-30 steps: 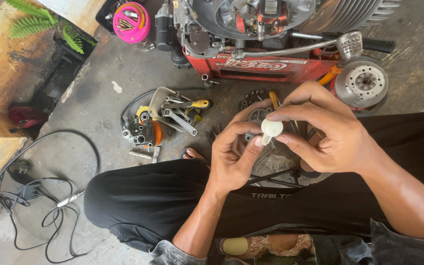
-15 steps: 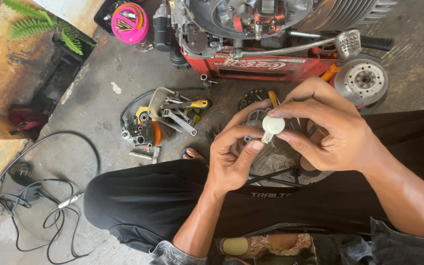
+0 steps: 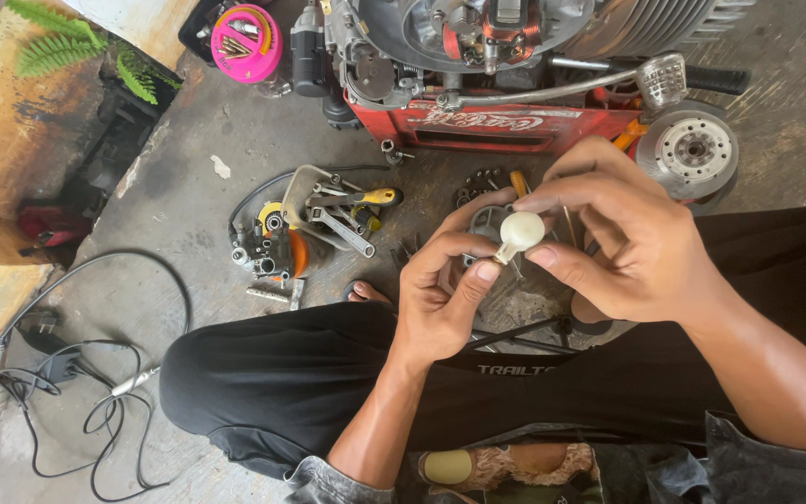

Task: The person sits on the floor and disassembles a carburetor. They use a screwdriver to remove a white float and a small metal pin from the carburetor body. The person then places the removed parts on the floor among other tools and parts.

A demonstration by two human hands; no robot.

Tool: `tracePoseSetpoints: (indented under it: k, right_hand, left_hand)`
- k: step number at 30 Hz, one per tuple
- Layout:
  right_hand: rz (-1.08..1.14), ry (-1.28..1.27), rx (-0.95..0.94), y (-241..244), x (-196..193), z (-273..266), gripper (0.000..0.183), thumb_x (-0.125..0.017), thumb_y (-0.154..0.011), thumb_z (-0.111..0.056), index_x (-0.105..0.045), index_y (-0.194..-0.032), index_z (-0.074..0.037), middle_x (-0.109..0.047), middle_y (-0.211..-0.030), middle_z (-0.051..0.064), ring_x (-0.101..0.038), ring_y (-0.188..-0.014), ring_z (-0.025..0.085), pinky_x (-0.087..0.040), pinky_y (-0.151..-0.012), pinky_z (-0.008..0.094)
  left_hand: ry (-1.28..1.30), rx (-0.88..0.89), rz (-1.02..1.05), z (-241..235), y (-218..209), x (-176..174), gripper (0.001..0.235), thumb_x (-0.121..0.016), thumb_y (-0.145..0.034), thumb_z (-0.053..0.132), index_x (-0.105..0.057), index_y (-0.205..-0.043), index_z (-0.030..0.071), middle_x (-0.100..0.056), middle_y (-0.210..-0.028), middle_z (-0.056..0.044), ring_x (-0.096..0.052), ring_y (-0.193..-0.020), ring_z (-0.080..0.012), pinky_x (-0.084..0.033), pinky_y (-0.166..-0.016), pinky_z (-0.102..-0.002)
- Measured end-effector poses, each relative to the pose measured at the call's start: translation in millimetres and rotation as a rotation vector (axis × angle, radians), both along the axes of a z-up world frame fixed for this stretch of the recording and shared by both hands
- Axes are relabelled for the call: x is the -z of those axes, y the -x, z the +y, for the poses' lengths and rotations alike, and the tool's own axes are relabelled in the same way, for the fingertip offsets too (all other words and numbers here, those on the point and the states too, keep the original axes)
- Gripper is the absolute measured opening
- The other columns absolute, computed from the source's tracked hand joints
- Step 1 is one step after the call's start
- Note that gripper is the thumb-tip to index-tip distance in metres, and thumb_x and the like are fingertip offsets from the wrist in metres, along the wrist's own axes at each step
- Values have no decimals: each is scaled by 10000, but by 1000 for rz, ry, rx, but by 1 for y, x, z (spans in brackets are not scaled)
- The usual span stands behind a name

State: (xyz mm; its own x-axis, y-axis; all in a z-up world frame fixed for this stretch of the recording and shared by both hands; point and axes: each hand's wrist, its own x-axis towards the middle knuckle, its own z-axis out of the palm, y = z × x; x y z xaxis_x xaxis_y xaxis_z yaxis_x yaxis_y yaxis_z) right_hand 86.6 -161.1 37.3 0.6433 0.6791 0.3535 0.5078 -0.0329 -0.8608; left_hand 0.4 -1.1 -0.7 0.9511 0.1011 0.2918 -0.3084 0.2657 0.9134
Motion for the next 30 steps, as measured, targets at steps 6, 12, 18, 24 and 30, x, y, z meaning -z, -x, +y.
tracePoseSetpoints:
  k: [6, 12, 18, 24, 30]
  right_hand:
    - [716, -457, -74, 8, 28, 14, 218, -560, -894, -129, -552, -1073, -4, -567, -993, 83, -546, -924, 168, -449, -825, 260]
    - [1177, -700, 33, 9, 36, 26, 192, -522, -881, -125, -638, -960, 6, -650, -928, 111, -598, -1039, 347, -464, -917, 368]
    - [1312, -687, 72, 12, 41, 29, 195, -534, -879, -199, -612, -923, -25, -586, -841, 90, -580, -1053, 348, -460, -810, 338]
    - [1067, -642, -18, -5, 41, 22, 168, -530, -882, -140, -672, -947, -80, -685, -923, 32, -648, -918, 209, -476, -804, 271]
    - [1106, -564, 129, -20, 54, 11, 204, -533, -770, -51, -617, -951, -8, -634, -917, 102, -631, -819, 256, -494, -704, 275]
  left_hand:
    - [-159, -133, 33, -3, -2, 1, 134, -533, -936, 224, -578, -963, 101, -514, -1275, -189, -517, -1224, -278, -401, -1071, -389]
    - [-496, -346, 113, -7, 0, -2, 106, -580, -895, 184, -624, -962, 115, -517, -1293, -147, -611, -1076, -187, -539, -557, -167]
    - [-677, -458, -18, -10, -2, 8, 91, -603, -898, 132, -632, -983, 114, -482, -1294, -197, -571, -1183, -313, -494, -1014, -386]
    - [-597, -452, 158, -3, -5, 7, 113, -628, -864, 191, -647, -952, 123, -527, -1277, -137, -619, -1085, -233, -523, -451, -172]
    - [-487, -444, 254, 4, -5, 5, 95, -625, -872, 175, -649, -955, 134, -536, -1270, -98, -584, -801, -62, -354, -422, -156]
